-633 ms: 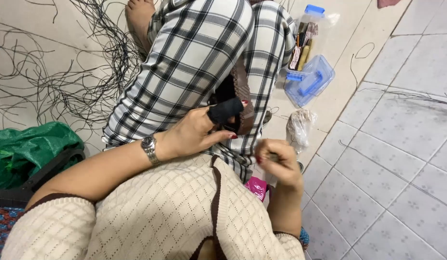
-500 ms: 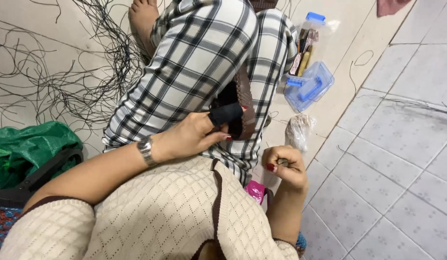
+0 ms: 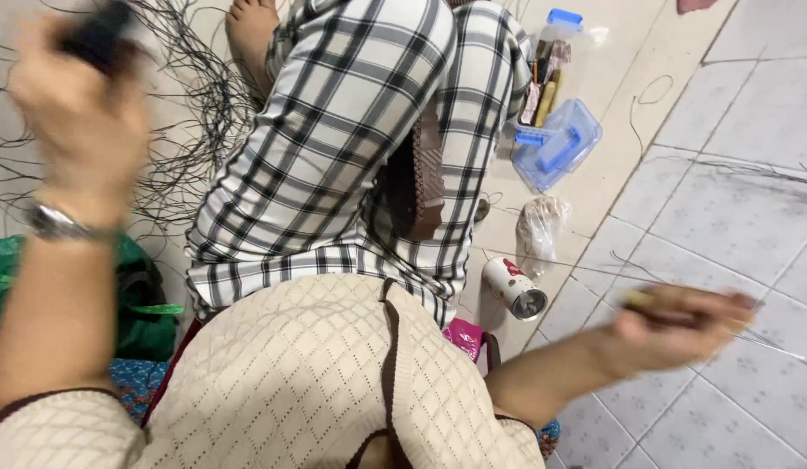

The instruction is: A person is hand-sewing a brown sandal strap using a needle and black thread while sitting on the floor.

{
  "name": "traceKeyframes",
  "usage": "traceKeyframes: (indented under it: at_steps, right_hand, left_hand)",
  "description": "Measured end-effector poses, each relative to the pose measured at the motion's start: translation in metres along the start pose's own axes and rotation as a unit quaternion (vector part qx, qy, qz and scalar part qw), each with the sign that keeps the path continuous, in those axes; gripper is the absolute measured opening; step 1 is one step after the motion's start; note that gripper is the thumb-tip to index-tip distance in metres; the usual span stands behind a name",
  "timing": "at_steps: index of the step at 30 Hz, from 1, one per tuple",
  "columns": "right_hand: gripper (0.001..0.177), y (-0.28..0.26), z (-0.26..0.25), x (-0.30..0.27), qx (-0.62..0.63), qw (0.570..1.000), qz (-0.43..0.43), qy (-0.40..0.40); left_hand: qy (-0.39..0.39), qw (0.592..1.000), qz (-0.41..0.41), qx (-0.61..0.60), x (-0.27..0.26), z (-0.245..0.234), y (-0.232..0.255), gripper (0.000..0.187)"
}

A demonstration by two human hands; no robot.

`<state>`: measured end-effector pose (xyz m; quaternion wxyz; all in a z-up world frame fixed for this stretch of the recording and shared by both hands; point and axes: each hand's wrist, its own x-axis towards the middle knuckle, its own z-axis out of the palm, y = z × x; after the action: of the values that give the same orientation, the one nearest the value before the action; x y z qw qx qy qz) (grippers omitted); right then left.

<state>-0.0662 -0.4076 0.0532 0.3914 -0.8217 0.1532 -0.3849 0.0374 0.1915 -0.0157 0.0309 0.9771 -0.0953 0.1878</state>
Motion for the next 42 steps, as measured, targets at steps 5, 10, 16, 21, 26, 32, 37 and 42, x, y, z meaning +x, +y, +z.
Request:
traceKeyframes:
  at_steps: [5,10,16,21,26,32,37,42]
  right_hand:
    - [0.047,0.007,-0.034,0.012,0.078,0.960,0.158,0.219]
    - [0.036,-0.106,0.084,-0.072,0.030,0.951,0.124,-0.282]
    - [0.009,-0.118,0.126,-0.108,0.088,0.889,0.108,-0.437]
    - [0.011,-0.091,0.130,-0.127,0.145,0.885,0.131,-0.422]
    - [0.004,-0.070,0.124,-0.112,0.099,0.867,0.112,-0.476]
    - [0.063,-0.170,0.185,-0.040,-0.074,0.833,-0.009,-0.548]
    - [0.050,-0.091,0.181,-0.042,0.125,0.800,0.216,-0.545]
    - [0.059,-0.042,0.174,-0.053,0.297,0.751,0.251,-0.533]
  left_hand:
    - [-0.112,0.991,-0.035,0.059,-0.018,0.012,-0.014,0.018]
    - [-0.273,0.854,0.083,-0.436,0.025,-0.053,0.139,0.009]
    - [-0.291,0.802,0.029,-0.521,0.031,-0.041,0.167,0.039]
    - [-0.179,0.862,0.037,-0.472,0.007,-0.010,0.181,0.043]
    - [-0.090,0.901,0.049,-0.421,-0.004,0.007,0.191,0.047]
    - [-0.098,0.914,0.077,-0.385,0.008,-0.013,0.185,0.045]
    - [-0.099,0.903,0.037,-0.417,0.006,-0.026,0.153,0.045]
    - [-0.055,0.882,-0.010,-0.468,0.014,-0.036,0.138,0.031]
